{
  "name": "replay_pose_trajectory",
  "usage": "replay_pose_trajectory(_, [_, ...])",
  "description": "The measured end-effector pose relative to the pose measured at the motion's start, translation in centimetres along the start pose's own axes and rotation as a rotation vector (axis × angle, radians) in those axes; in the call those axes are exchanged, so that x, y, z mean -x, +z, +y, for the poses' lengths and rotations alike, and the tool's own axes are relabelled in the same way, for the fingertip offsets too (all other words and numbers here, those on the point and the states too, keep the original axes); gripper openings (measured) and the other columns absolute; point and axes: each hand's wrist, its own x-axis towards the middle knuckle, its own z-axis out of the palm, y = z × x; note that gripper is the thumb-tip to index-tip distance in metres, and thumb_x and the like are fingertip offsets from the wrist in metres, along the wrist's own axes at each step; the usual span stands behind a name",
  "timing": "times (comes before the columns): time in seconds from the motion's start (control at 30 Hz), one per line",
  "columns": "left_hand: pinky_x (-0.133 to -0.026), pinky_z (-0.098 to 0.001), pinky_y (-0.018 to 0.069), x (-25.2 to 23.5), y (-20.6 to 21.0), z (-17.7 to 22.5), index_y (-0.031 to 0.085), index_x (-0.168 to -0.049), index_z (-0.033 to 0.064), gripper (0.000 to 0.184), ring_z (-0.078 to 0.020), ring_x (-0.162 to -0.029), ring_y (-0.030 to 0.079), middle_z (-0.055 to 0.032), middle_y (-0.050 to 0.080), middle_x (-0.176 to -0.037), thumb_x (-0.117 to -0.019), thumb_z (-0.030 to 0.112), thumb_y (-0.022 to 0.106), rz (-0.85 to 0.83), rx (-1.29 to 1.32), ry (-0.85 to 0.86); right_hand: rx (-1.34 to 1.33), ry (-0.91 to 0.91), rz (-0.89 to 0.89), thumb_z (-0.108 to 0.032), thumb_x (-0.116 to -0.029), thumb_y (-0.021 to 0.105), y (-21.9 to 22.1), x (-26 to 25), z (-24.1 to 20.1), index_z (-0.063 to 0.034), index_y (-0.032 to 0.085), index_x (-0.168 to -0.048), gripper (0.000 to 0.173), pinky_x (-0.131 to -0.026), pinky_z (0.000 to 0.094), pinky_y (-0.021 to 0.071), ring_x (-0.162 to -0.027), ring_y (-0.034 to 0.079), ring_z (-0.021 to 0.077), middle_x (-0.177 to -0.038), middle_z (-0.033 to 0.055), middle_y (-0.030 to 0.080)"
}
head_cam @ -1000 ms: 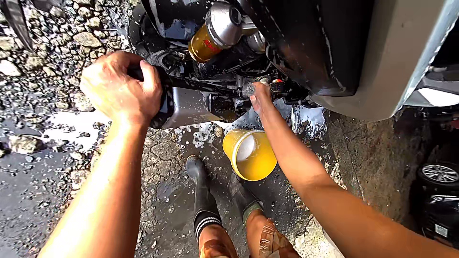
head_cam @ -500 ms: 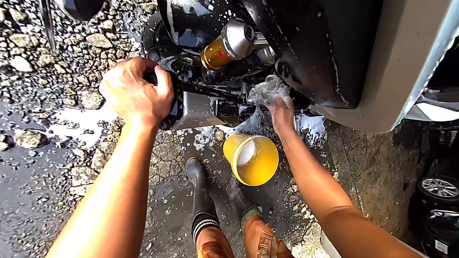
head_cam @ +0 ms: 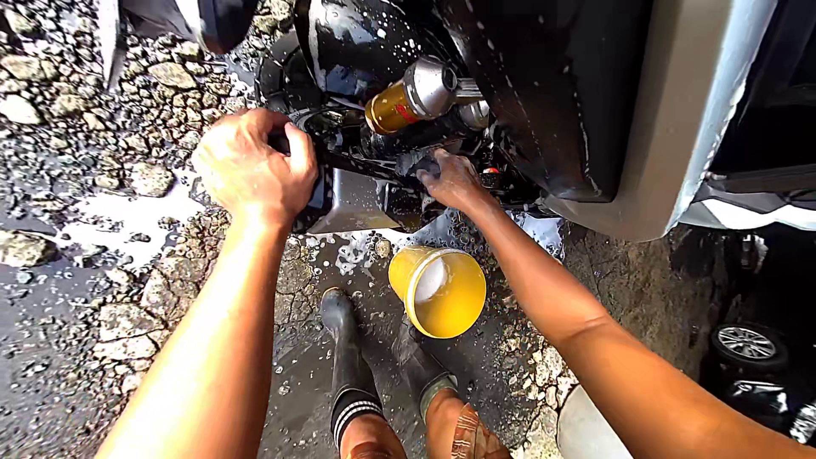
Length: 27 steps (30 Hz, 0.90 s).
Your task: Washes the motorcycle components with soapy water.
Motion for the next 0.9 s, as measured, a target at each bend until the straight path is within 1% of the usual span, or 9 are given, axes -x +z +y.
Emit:
replay_pose_trajectory(0.07, [-0.071,-0.0600,0.0475,0.1,-0.1,-0.3,0.072,-0.093,0.0109,0.042,-0.0363,-0.091,0.072,-0.0162,0.075,-0.092,-0.0965,0.039,0.042,0.008,-0.008,-0.012,0.025,0.000,-0.056,-0.049,-0.0981,0.059,0.6,-0.3,0.6,-0.0017,0.043,-0.152,0.074,-0.115,0.0596,0.0377,-0.141,0.047,0.0391,-0.148,0.0230,0.053])
replay_pose_trajectory(0.2, [-0.072,-0.0582,0.0475,0.1,0.1,-0.6,0.072,-0.094,0.0130,0.040,-0.0335,-0.092,0.073,-0.0139,0.075,-0.094,-0.0975,0.039,0.042,0.017,-0.003,-0.018,0.197,0.001,-0.051,-0.037,-0.0973,0.062,0.5,-2.1,-0.4,0.0021,0.065,-0.123,0.047,-0.100,0.0619,0.0476,-0.125,0.058,0.0417,-0.124,0.0246,0.066])
replay_pose_trajectory(0.3, [-0.073,-0.0603,0.0481,-0.1,0.0,-0.3,0.073,-0.096,0.0110,0.041,-0.0364,-0.094,0.072,-0.0165,0.075,-0.095,-0.0973,0.039,0.042,0.013,0.019,-0.024,0.331,0.012,-0.101,-0.035,-0.0990,0.062,-1.6,-1.2,-1.9,0.0007,0.063,-0.130,0.048,-0.108,0.0634,0.0386,-0.132,0.054,0.0423,-0.134,0.0258,0.062])
replay_pose_trajectory(0.37, [-0.072,-0.0591,0.0486,-0.3,0.0,-0.6,0.073,-0.095,0.0118,0.041,-0.0355,-0.092,0.073,-0.0157,0.075,-0.094,-0.0967,0.039,0.043,0.028,0.009,-0.023,0.334,0.035,-0.114,-0.045,-0.0981,0.063,-1.5,-1.5,-1.4,-0.0020,0.061,-0.136,0.057,-0.104,0.0647,0.0423,-0.131,0.052,0.0457,-0.137,0.0284,0.058])
replay_pose_trajectory(0.43, [-0.072,-0.0579,0.0484,-0.2,0.2,-0.9,0.073,-0.094,0.0128,0.040,-0.0337,-0.092,0.073,-0.0144,0.076,-0.093,-0.0970,0.039,0.043,0.027,0.010,-0.028,0.294,0.064,-0.102,-0.046,-0.0949,0.067,-0.6,-2.3,-0.7,-0.0021,0.065,-0.127,0.054,-0.092,0.0655,0.0502,-0.118,0.062,0.0460,-0.124,0.0279,0.065])
replay_pose_trajectory(0.5, [-0.073,-0.0585,0.0479,-0.2,0.4,-0.7,0.073,-0.096,0.0128,0.041,-0.0342,-0.093,0.073,-0.0147,0.076,-0.094,-0.0975,0.039,0.042,0.019,0.021,-0.035,0.248,0.100,-0.140,-0.041,-0.0954,0.067,-1.8,-2.9,-1.6,-0.0005,0.066,-0.123,0.049,-0.095,0.0655,0.0494,-0.119,0.062,0.0428,-0.124,0.0252,0.066])
replay_pose_trajectory(0.57, [-0.075,-0.0601,0.0477,-0.3,0.3,-0.4,0.073,-0.097,0.0123,0.041,-0.0364,-0.096,0.072,-0.0160,0.075,-0.096,-0.0979,0.040,0.041,0.010,0.023,-0.036,0.243,0.109,-0.206,-0.037,-0.0982,0.064,-3.4,-2.7,-2.6,0.0010,0.064,-0.128,0.048,-0.101,0.0657,0.0439,-0.127,0.057,0.0420,-0.131,0.0250,0.063])
replay_pose_trajectory(0.73, [-0.071,-0.0611,0.0477,-0.4,0.1,-0.5,0.072,-0.095,0.0113,0.042,-0.0374,-0.094,0.072,-0.0167,0.075,-0.095,-0.0970,0.040,0.042,0.014,0.011,-0.049,0.126,0.123,-0.205,-0.055,-0.0966,0.063,0.0,-2.5,-0.1,-0.0010,0.054,-0.139,0.069,-0.094,0.0659,0.0499,-0.111,0.066,0.0432,-0.119,0.0255,0.067])
replay_pose_trajectory(0.9, [-0.072,-0.0595,0.0485,-0.3,0.3,-0.3,0.072,-0.094,0.0114,0.041,-0.0364,-0.094,0.072,-0.0154,0.075,-0.094,-0.0973,0.039,0.042,0.030,0.033,-0.041,0.026,0.128,0.005,-0.042,-0.1032,0.053,-0.6,-2.8,1.1,-0.0049,0.068,-0.122,0.044,-0.094,0.0656,0.0493,-0.115,0.065,0.0402,-0.119,0.0222,0.069])
